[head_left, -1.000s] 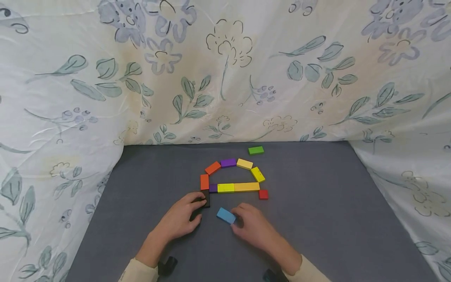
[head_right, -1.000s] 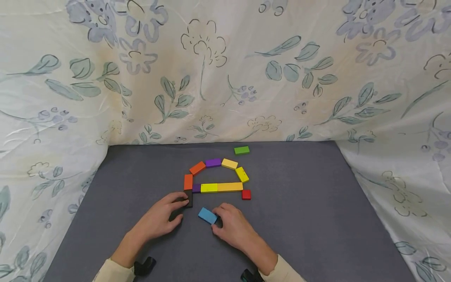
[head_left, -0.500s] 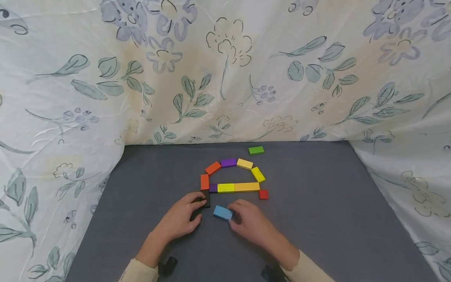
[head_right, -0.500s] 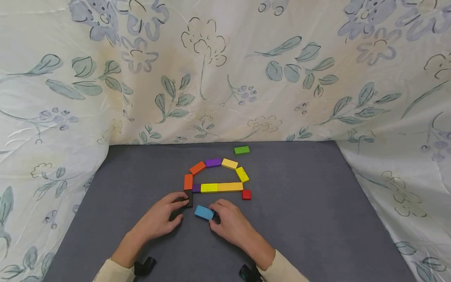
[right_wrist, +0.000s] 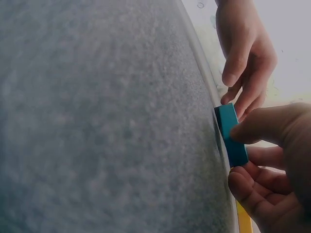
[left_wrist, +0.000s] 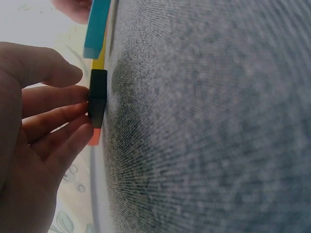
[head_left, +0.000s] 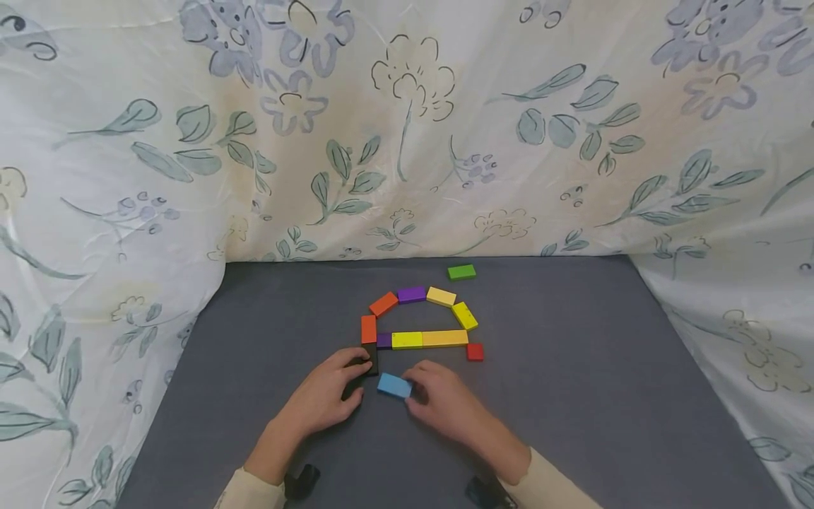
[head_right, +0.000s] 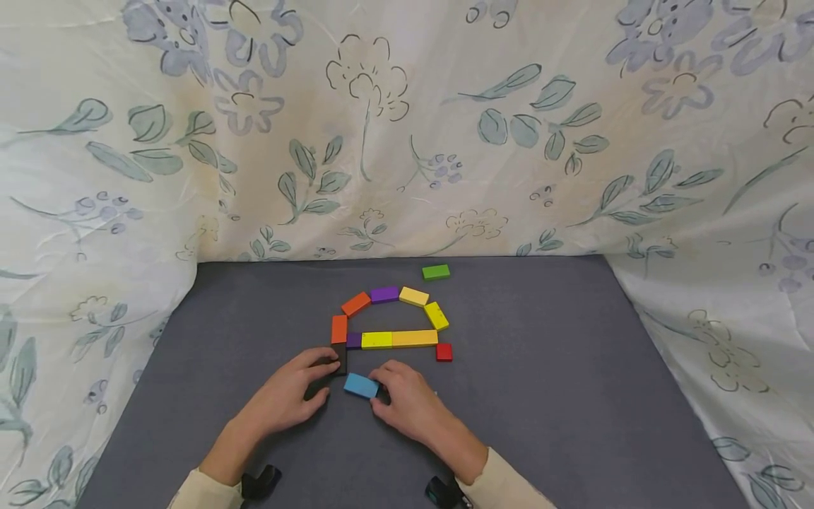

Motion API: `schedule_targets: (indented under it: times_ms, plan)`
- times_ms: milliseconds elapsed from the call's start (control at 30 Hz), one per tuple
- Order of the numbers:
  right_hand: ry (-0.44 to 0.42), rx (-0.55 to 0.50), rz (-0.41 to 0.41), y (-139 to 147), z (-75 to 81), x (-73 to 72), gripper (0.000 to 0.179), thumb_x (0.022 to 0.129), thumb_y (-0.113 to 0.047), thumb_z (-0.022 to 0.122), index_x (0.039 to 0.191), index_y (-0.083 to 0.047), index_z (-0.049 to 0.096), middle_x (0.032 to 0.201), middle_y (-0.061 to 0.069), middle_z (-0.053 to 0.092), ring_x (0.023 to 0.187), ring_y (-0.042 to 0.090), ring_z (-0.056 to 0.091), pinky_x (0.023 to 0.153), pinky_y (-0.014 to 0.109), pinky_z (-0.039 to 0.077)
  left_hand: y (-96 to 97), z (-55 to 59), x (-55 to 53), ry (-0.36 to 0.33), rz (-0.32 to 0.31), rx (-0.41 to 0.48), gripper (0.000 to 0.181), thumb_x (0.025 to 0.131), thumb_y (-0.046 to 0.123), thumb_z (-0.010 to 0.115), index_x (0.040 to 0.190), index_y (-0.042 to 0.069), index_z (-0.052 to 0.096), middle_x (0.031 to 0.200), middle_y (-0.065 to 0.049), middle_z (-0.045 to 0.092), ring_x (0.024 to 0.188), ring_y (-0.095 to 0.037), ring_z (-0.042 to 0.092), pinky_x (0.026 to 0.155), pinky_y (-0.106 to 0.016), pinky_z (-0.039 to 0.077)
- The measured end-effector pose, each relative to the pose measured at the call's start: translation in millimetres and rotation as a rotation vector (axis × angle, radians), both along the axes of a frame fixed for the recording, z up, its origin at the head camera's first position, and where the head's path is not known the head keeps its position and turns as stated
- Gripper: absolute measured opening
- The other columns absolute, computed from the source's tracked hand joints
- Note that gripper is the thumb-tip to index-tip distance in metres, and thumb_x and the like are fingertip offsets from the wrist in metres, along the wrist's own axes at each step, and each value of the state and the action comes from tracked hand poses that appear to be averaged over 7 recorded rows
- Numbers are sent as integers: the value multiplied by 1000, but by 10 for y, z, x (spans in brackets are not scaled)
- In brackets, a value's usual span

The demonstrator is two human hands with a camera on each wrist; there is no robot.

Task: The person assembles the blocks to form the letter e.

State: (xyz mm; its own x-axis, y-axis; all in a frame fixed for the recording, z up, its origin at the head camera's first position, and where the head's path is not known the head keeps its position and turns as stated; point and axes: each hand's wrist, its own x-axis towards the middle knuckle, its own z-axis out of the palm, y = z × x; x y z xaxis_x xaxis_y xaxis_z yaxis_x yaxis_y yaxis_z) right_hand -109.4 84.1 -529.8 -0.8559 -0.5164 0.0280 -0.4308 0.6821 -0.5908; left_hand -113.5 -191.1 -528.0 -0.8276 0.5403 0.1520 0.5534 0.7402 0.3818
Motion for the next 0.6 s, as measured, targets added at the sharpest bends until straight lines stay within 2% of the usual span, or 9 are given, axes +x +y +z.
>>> schedule_targets:
  times_ms: [600]
  plan:
    - [-15, 9, 15, -50, -38, -8, 34, 94, -18, 87, 125, -10, 77, 113, -6, 67, 93, 5, 59, 84, 27, 58, 16, -6, 18, 9, -2, 14, 46, 94, 16, 83, 137, 1, 74, 145, -9, 61, 135, -28, 58, 111, -49, 51]
